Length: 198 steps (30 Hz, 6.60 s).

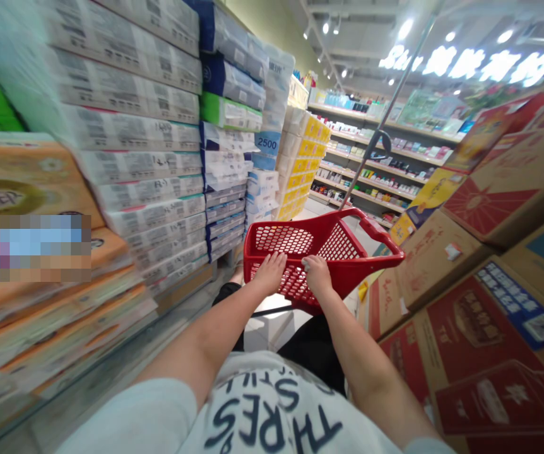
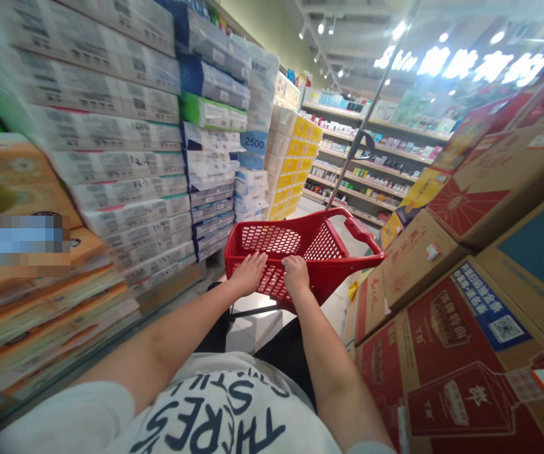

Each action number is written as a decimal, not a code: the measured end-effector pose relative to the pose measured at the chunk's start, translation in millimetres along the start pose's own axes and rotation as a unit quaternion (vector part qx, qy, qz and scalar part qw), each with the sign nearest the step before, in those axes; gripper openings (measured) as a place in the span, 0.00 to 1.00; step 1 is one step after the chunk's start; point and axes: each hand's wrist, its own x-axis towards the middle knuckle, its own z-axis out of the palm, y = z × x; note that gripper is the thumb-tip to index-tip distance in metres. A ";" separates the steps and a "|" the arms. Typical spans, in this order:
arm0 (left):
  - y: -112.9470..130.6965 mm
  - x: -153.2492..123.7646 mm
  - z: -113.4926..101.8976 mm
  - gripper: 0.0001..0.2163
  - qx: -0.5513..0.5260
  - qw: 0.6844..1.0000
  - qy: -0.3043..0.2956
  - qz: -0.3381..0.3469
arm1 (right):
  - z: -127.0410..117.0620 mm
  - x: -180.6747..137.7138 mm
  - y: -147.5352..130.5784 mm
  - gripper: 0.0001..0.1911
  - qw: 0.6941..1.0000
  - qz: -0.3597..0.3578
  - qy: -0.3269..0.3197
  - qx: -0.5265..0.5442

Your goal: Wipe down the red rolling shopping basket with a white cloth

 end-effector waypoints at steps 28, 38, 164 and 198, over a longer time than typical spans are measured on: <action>-1.5 4.2 17.7 0.31 -0.022 0.998 0.052 -0.016 | 4.6 8.1 -11.0 0.17 0.999 0.004 -0.037 -0.002; -4.0 4.5 18.0 0.31 -0.010 0.999 0.041 -0.008 | 8.0 15.9 -11.1 0.17 0.995 -0.025 -0.094 -0.007; 9.6 -0.4 3.5 0.33 -0.015 0.999 0.012 -0.030 | -0.4 -43.5 28.0 0.16 0.993 0.059 -0.004 -0.097; 6.5 -0.6 12.7 0.31 0.002 1.000 0.015 -0.008 | 7.0 -18.4 -22.8 0.17 0.991 -0.029 -0.072 -0.110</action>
